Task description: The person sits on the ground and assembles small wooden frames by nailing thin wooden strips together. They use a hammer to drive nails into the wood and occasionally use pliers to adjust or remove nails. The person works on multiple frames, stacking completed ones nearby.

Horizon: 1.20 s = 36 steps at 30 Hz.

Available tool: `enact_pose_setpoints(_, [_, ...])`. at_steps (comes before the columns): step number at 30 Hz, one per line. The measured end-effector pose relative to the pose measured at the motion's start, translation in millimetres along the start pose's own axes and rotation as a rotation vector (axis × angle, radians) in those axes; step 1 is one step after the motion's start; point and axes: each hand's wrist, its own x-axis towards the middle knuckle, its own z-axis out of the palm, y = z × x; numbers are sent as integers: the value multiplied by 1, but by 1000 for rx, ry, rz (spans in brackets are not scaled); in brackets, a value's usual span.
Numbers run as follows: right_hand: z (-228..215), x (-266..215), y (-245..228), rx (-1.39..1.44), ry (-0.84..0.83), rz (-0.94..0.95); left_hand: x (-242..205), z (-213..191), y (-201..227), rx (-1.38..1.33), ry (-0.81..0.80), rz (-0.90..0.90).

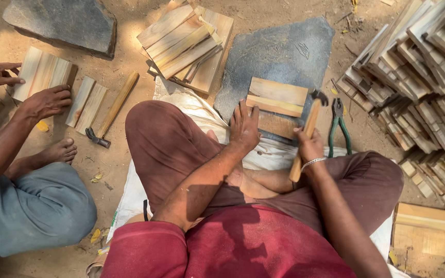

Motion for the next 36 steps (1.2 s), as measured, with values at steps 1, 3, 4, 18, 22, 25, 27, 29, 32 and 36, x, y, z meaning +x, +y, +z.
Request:
enact_pose_setpoints(1, [3,-14,13,74,12,32,-7,-3,5,-25,-28,-3])
enact_pose_setpoints(3, [4,-24,13,144,46,61,-14,-15,12,36,52,41])
enact_pose_setpoints(4, [-2,-22,3,135,76,61,-14,-20,16,115,156,91])
enact_pose_setpoints(18, [-24,-27,-162,-88,89,-494,133,-62,5,248,49,219])
enact_pose_setpoints(22, [-29,-52,-169,-614,34,-697,138,-58,1,267,34,257])
enact_pose_setpoints(25, [-21,-62,-179,-1067,-60,-658,137,-58,2,291,35,279])
enact_pose_setpoints(27, [-22,-70,-188,-1022,-80,-520,138,-58,6,302,10,264])
enact_pose_setpoints(29, [-23,-72,-199,-830,-51,-621,142,-59,7,308,-35,216])
enact_pose_setpoints(32, [-21,-74,-201,-631,-28,-831,140,-53,-2,254,77,295])
enact_pose_setpoints(36, [-7,-64,-203,-1219,-166,-503,141,-56,2,272,27,259])
